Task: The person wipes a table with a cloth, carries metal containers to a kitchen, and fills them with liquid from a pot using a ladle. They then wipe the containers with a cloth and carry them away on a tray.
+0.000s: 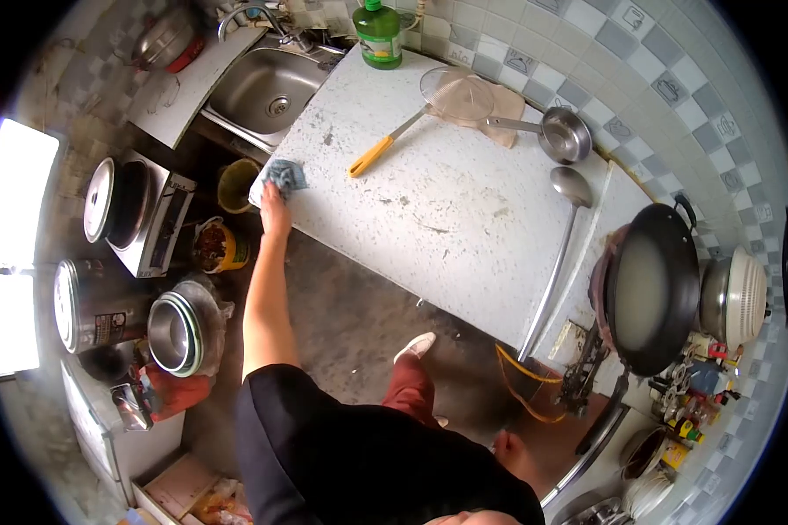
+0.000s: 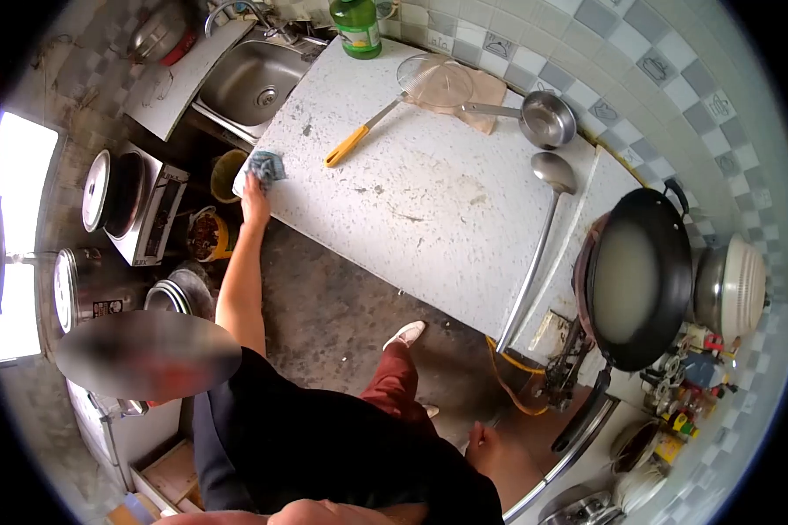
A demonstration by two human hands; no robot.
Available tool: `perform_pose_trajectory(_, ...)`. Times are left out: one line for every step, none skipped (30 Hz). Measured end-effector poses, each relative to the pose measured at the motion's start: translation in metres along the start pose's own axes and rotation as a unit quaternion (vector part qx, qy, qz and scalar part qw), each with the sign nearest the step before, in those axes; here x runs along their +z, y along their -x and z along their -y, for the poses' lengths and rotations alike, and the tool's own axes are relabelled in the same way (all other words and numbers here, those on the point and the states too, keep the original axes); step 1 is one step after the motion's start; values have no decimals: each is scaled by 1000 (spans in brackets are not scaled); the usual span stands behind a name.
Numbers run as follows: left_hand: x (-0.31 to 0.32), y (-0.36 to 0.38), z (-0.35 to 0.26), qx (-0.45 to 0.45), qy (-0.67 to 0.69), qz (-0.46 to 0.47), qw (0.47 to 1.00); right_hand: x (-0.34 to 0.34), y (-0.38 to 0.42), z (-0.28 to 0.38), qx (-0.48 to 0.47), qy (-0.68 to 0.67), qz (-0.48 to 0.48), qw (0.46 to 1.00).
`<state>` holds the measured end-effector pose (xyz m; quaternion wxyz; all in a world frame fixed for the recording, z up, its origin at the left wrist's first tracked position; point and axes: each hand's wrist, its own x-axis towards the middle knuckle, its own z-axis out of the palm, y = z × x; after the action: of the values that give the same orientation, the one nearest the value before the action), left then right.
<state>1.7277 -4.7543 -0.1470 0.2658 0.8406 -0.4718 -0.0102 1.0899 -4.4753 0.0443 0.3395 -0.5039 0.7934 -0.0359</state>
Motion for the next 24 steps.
perform_pose_trajectory(1,21,-10,8,-9,17,1000,3,3,-5,16,-40,-1,999)
perform_pose_trajectory(8,40,-15,24,-26,25,999,6,4,-11,31,-80,-3,996)
perform_pose_trajectory(-10,62,-53,39,-133,100,985,12,2,-19,31,-84,0,996)
perform_pose_trajectory(0,79,-61,30,-106,125,986,19,1,-29,1,-81,-18,997)
perform_pose_trajectory(4,98,-75,1,12,132,991,22,1,-37,-31,-78,-35,996)
perform_pose_trajectory(10,122,-91,67,-6,116,991,21,1,-41,-33,-81,-33,996)
perform_pose_trajectory(24,140,-102,83,120,112,983,20,-1,-40,-63,-93,-44,993)
perform_pose_trajectory(37,158,-112,100,89,115,984,18,-1,-41,-91,-102,-56,989)
perform_pose_trajectory(56,176,-124,171,45,121,977,16,-3,-45,-88,-103,-59,989)
perform_pose_trajectory(64,200,-146,240,-27,106,965,15,-5,-47,-91,-107,-69,988)
perform_pose_trajectory(51,215,-180,222,58,172,958,11,-1,-47,-87,-110,-81,987)
perform_pose_trajectory(43,231,-209,219,116,209,946,0,5,-33,-71,-106,-89,988)
perform_pose_trajectory(40,248,-229,241,135,225,934,-12,10,-17,-54,-101,-97,989)
perform_pose_trajectory(40,262,-244,265,156,238,921,-16,14,-13,-59,-103,-122,985)
perform_pose_trajectory(48,276,-253,279,167,246,913,-19,15,-12,-67,-106,-149,981)
perform_pose_trajectory(57,291,-259,315,175,260,896,-22,14,-17,-52,-107,-163,979)
perform_pose_trajectory(63,306,-263,352,182,273,876,-21,14,-23,-52,-126,-150,979)
perform_pose_trajectory(59,317,-268,369,190,284,865,-20,15,-29,-51,-147,-137,978)
perform_pose_trajectory(47,326,-275,290,254,348,854,-21,16,-36,-33,-150,-151,977)
perform_pose_trajectory(35,335,-283,208,308,410,833,-21,15,-40,-62,-175,-146,972)
perform_pose_trajectory(7,342,-305,60,386,462,797,-19,12,-45,-91,-203,-144,964)
perform_pose_trajectory(-4,352,-312,79,382,479,786,-12,8,-52,-127,-192,-160,960)
perform_pose_trajectory(-11,363,-314,127,349,494,786,-8,6,-58,-156,-179,-179,955)
perform_pose_trajectory(-16,376,-319,180,315,512,779,-15,10,-52,-135,-194,-147,961)
